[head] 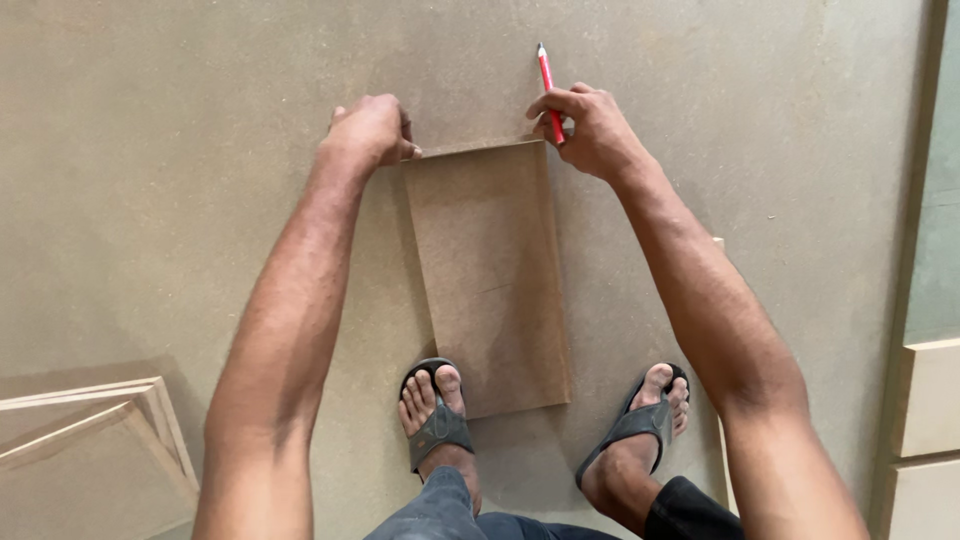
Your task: The person marks lines on wood panels using a pencil.
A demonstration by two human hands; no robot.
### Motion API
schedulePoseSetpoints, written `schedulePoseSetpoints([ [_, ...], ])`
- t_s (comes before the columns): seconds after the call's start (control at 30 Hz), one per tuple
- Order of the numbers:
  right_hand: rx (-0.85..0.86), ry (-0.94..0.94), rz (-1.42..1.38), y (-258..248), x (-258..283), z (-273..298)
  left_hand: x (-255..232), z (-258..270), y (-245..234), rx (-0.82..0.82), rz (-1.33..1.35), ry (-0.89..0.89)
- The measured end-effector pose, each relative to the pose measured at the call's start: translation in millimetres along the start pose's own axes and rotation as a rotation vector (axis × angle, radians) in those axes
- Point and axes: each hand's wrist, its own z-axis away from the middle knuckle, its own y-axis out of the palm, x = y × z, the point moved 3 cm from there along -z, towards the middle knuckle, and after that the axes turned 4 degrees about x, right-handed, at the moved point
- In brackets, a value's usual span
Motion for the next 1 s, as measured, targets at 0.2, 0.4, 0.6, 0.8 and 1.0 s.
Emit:
schedulePoseSetpoints([
  [0.2, 0.001, -0.072, 0.025, -2.6, 0.3, -1.7, -8.4, -15.2, -2.8, 0.067, 0.072, 0.128],
  [0.4, 0.009, -0.118, 0.019, -1.0, -1.6, -5.0, -95.8, -46.0, 32.7, 0.022, 0.326, 0.400],
  [0.6, 0.015, -0.114, 0.047, -1.1, -6.4, -5.1, -115.4, -50.9, 41.7, -0.063, 0.383, 0.408],
  [0.8, -0.099, -0.199, 0.082, -9.9, 1.0, 7.0, -123.2, -37.5, 33.5, -0.076, 0.285, 0.295],
  [1.0, -0.296, -0.389, 0.138, -36.0, 12.4, 55.6, -129.4, -30.5, 28.3, -0.032, 0.280, 0.317],
])
